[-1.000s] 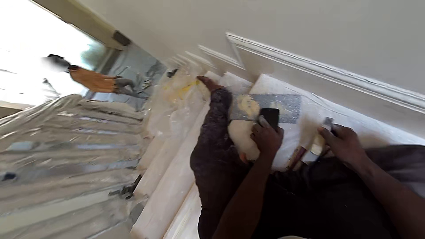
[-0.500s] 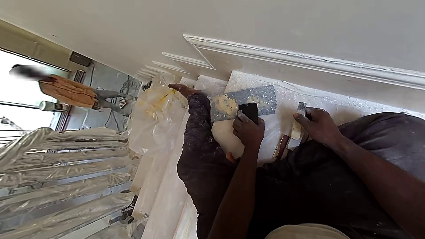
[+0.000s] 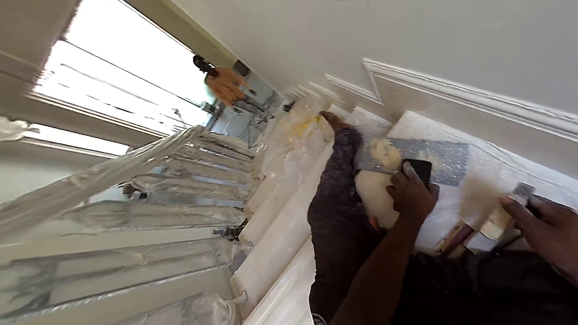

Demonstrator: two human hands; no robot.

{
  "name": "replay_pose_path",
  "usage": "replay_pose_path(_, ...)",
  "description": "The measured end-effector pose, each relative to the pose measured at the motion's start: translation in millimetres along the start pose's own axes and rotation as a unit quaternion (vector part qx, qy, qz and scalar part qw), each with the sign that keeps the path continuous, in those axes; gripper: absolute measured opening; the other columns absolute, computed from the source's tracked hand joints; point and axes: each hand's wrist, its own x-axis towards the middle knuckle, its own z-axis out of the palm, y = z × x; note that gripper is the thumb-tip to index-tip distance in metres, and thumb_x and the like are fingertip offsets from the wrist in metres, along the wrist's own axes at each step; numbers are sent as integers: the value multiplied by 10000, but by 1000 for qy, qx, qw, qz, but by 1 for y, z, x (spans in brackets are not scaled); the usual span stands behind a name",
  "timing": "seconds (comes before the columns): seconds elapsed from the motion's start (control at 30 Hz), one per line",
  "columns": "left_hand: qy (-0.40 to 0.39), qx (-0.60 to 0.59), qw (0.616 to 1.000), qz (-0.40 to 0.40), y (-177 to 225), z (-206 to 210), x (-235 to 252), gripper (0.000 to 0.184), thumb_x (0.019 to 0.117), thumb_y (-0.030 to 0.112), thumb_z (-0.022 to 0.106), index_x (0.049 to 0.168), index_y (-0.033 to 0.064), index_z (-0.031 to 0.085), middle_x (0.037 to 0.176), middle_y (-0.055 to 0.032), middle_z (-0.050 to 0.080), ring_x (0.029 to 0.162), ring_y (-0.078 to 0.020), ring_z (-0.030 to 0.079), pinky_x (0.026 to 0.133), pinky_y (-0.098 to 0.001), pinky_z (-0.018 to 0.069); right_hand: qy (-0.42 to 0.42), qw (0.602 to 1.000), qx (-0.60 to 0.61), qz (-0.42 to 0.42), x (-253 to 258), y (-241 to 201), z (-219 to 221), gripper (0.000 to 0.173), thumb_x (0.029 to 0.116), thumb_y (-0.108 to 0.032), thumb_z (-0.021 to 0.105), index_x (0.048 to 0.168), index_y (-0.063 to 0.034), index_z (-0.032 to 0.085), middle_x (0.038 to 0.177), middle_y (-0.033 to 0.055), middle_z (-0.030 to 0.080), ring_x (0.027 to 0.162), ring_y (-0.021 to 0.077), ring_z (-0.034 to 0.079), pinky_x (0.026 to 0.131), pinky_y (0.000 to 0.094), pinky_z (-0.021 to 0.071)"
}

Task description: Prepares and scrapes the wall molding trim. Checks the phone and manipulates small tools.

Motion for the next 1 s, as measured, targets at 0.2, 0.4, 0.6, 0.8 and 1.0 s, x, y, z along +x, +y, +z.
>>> replay_pose_path(0.2, -19, -5, 1000, -12, 1, -1, 0, 922, 858, 536, 680, 1585, 81, 342, 1433, -251, 502, 1277, -411, 538, 941, -581, 496, -1, 999, 27, 36, 4, 4, 3, 375, 1044, -340, 591, 848, -21, 613, 691, 117, 552, 615, 262, 551, 575, 505, 446)
replay_pose_path(0.4, -38, -12, 999, -5, -13, -8, 2, 924, 879, 590, 651, 1587, 73, 357, 1485, -270, 487, 1343, -449, 506, 994, -658, 463, 14, 999, 11, 41, 4, 1, 5, 392, 1056, -332, 598, 835, -9, 629, 686, 139, 572, 608, 287, 569, 570, 516, 462)
replay_pose_path(0.6, -32, -101, 993, 51, -5, -28, -12, 728, 957, 486, 609, 1524, 58, 448, 1511, -277, 457, 1398, -459, 445, 1088, -663, 385, -18, 997, 38, 61, -2, -3, -1, 373, 1057, -341, 595, 854, -33, 643, 698, 110, 597, 607, 236, 583, 576, 449, 491)
replay_pose_path(0.8, -266, -266, 913, 156, 10, -68, -74, 513, 1073, 439, 501, 1376, 36, 601, 1278, -181, 663, 1195, -320, 641, 1031, -556, 506, -96, 947, 261, 160, -11, -23, 11, 254, 1070, -183, 553, 900, -40, 675, 675, 43, 640, 533, 100, 572, 506, 232, 503)
replay_pose_path(1.0, -321, -273, 903, 82, -3, -80, -100, 477, 1095, 326, 485, 1445, 1, 491, 1201, -235, 677, 1155, -360, 664, 1018, -544, 518, -132, 926, 313, 163, -12, -38, 44, 202, 1043, -104, 577, 881, -38, 678, 703, 42, 662, 569, 97, 594, 551, 232, 523)
